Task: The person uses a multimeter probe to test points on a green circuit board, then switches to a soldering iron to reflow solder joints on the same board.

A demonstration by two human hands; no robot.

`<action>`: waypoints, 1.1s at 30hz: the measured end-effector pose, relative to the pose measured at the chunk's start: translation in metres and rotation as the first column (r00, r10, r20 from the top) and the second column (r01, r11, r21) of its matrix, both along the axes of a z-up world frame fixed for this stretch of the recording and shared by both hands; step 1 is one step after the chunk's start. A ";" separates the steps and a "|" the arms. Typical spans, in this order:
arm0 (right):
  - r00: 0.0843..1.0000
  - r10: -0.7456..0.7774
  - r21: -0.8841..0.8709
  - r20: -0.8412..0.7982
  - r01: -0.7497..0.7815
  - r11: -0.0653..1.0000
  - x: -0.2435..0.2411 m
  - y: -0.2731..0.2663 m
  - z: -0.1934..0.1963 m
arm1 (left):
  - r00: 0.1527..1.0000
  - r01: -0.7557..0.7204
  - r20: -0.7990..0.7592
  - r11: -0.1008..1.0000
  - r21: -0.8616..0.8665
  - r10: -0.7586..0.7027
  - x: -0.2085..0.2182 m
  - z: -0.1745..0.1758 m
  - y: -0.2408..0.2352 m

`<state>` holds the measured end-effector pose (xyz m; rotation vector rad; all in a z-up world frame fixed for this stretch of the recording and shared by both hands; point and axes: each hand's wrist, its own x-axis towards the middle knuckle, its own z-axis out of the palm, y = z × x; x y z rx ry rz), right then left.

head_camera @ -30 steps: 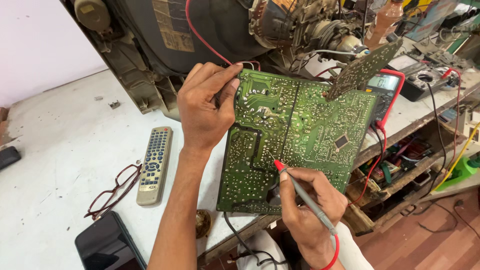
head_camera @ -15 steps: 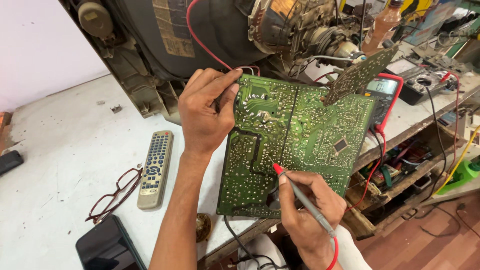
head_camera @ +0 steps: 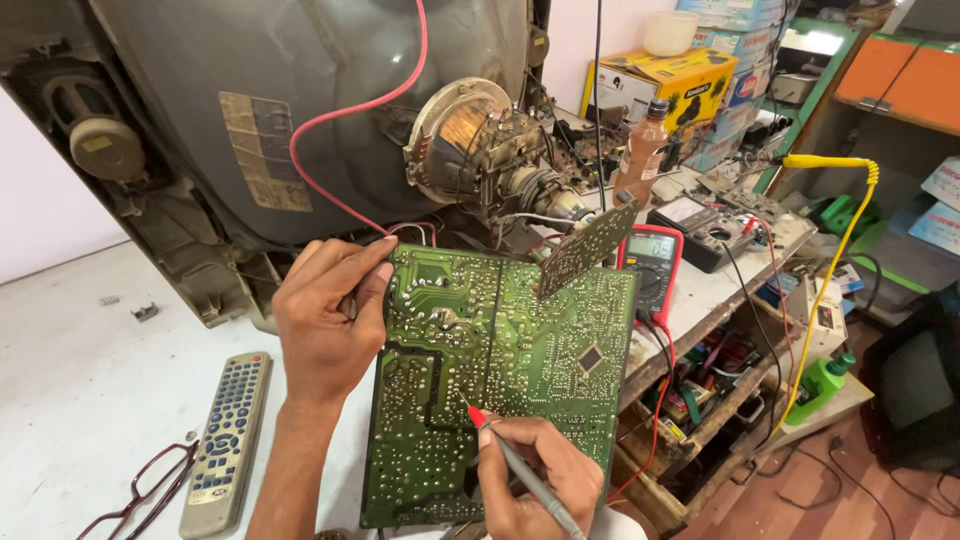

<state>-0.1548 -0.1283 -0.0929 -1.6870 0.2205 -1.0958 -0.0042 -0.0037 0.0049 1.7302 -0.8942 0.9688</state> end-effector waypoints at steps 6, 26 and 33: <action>1.000 0.011 -0.008 0.022 -0.010 1.000 0.002 -0.001 0.001 | 1.000 0.004 0.001 1.000 0.002 -0.004 0.001 -0.001 0.000; 0.999 -0.047 -0.126 0.001 0.047 0.991 -0.006 0.003 0.003 | 0.996 0.016 0.087 1.000 0.012 -0.017 0.005 -0.004 0.005; 1.000 0.003 -0.138 0.022 0.000 0.990 -0.009 0.003 0.003 | 0.998 0.031 0.053 1.000 -0.003 -0.031 0.005 -0.008 0.005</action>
